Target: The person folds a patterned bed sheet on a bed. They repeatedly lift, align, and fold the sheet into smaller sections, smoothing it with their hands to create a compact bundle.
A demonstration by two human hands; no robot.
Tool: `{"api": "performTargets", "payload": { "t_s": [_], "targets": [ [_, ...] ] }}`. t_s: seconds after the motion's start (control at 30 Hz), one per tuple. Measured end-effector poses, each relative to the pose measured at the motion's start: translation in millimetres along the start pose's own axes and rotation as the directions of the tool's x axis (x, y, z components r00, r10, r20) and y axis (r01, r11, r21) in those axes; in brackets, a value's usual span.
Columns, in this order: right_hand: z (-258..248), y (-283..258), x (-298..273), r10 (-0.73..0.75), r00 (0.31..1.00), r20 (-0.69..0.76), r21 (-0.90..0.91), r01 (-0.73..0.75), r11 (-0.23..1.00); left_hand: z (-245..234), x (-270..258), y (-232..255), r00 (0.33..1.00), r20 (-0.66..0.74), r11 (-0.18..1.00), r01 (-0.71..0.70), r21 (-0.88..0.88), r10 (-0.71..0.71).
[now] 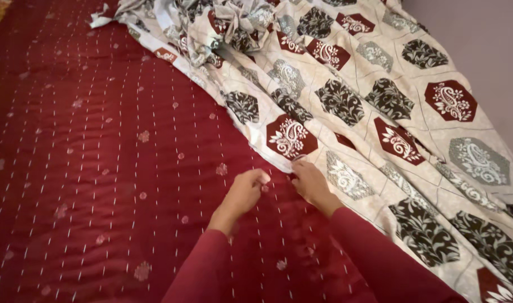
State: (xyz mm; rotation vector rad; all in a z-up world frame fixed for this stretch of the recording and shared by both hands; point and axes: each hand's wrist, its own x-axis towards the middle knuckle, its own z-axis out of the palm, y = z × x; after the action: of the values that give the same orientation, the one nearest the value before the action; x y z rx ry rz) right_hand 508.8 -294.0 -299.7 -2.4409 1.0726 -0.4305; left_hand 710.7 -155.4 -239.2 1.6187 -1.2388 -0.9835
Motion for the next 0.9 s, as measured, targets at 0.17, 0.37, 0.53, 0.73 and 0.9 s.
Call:
{"api": "performTargets", "payload": {
  "t_s": [0.17,0.37,0.53,0.73,0.9],
  "targets": [
    [7.1,8.0,22.6,0.419,0.905,-0.075,0.404,-0.357,0.842,-5.0,15.2,-28.4,0.992,-0.121,0.993,-0.039,-0.109,0.025],
    [-22.2,-56.2,33.0,0.466,0.883,0.063,0.915,-0.238,0.327,-16.7,-14.0,27.6,0.878,0.143,0.564,0.411,-0.716,-0.458],
    [-105.5,-191.6,-4.5,0.268,0.861,0.433,0.656,-0.505,0.561,-13.6,-28.4,94.0,0.899,0.154,0.329,0.304,-0.894,-0.41],
    [-183.8,-258.8,-82.1,0.025,0.869,0.493,0.293,-0.193,0.936,-40.0,4.7,74.6,0.887,-0.053,0.299,0.099,-0.949,-0.46],
    [-220.2,-278.6,-164.6,-0.019,0.726,0.687,0.262,-0.224,0.939,-84.4,46.1,26.0,0.867,-0.134,0.184,-0.049,-0.982,-0.481]
  ]
}}
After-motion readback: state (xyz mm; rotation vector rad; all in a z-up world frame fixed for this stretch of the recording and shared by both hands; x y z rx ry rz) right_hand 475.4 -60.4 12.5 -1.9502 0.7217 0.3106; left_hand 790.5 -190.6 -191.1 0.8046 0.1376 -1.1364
